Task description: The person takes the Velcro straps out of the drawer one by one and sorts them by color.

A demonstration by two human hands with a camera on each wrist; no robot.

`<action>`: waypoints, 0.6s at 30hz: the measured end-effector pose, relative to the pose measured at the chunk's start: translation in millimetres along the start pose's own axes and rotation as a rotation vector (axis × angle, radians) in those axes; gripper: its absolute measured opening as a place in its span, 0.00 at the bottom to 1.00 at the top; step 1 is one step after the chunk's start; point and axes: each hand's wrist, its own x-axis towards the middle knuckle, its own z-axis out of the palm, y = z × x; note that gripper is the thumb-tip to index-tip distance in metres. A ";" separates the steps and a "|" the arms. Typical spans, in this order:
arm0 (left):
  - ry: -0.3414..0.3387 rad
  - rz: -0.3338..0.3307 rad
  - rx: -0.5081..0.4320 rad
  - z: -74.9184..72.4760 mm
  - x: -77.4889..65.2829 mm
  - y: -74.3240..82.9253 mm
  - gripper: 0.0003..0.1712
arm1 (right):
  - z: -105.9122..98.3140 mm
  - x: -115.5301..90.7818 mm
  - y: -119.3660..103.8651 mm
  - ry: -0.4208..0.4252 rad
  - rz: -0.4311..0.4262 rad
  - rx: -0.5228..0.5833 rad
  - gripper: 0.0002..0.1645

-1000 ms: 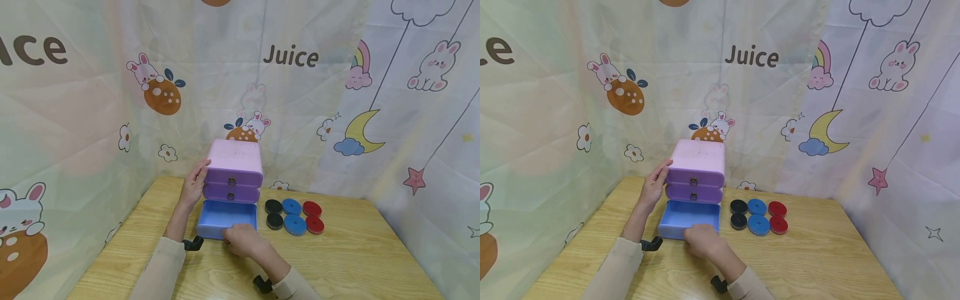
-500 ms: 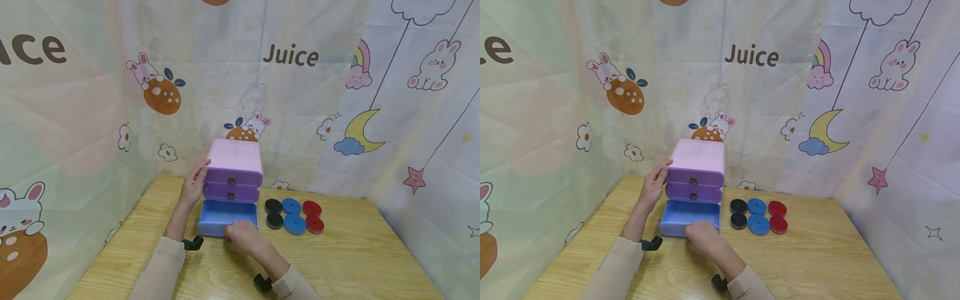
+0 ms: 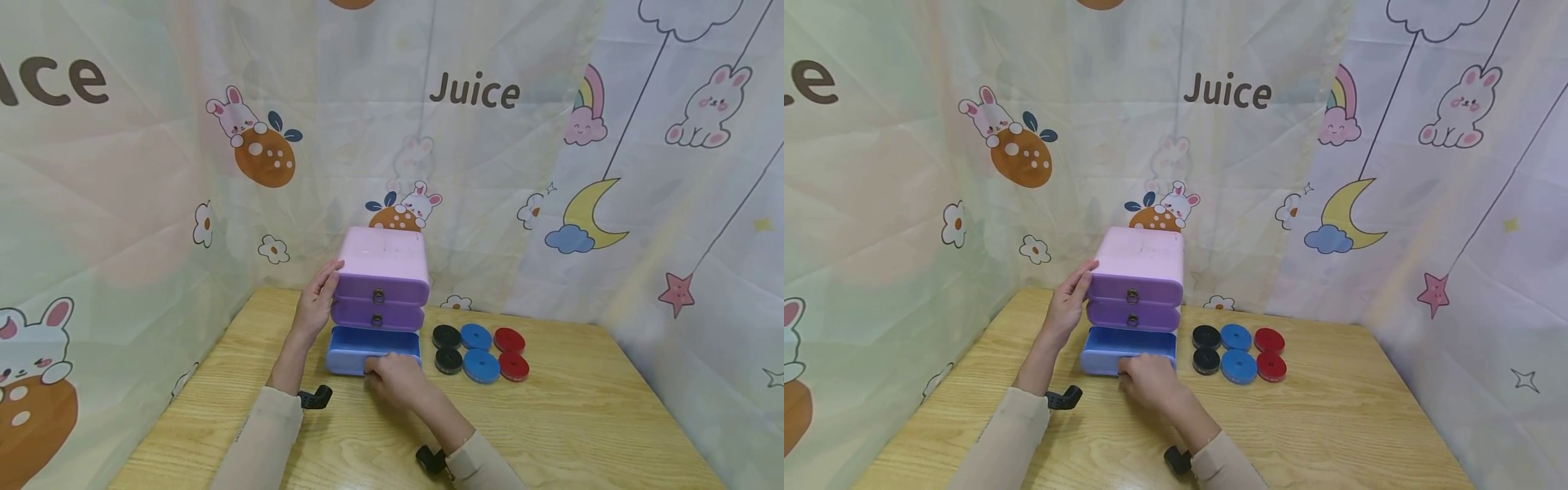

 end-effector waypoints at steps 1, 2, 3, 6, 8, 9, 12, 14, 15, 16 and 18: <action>-0.001 -0.001 -0.002 -0.1 0.2 -0.2 0.28 | 0.0 0.0 1.8 0.002 -0.007 0.021 0.03; -0.001 -0.001 -0.003 -0.2 0.3 -0.3 0.28 | 0.1 0.0 3.6 0.000 -0.012 0.041 0.02; -0.001 -0.003 -0.004 -0.4 0.3 -0.3 0.28 | 0.0 0.0 5.3 -0.004 -0.018 0.061 0.02; -0.003 -0.005 0.001 -1.0 0.3 0.6 0.27 | -1.7 1.0 9.0 -0.026 -0.016 0.128 0.03; -0.005 -0.004 0.001 -1.4 0.0 1.6 0.27 | -2.5 2.4 10.7 -0.048 -0.001 0.160 0.04; -0.006 -0.004 0.000 -1.6 -0.1 1.9 0.27 | -2.8 3.4 11.2 -0.059 0.007 0.177 0.05; -0.009 -0.009 -0.002 -1.7 -0.7 3.5 0.27 | -3.0 7.0 12.2 -0.079 0.039 0.211 0.06; -0.008 -0.008 -0.009 -1.1 -0.7 3.1 0.27 | -2.9 9.3 13.0 -0.074 0.057 0.222 0.06; -0.008 -0.005 -0.010 -0.7 -0.8 2.9 0.27 | -2.9 10.4 13.5 -0.072 0.067 0.234 0.07; -0.007 -0.001 -0.011 -0.2 -0.8 2.6 0.27 | -2.5 11.3 14.1 -0.067 0.075 0.244 0.08; -0.006 0.012 -0.016 0.5 -0.9 1.3 0.27 | -1.5 13.2 16.5 -0.045 0.077 0.255 0.09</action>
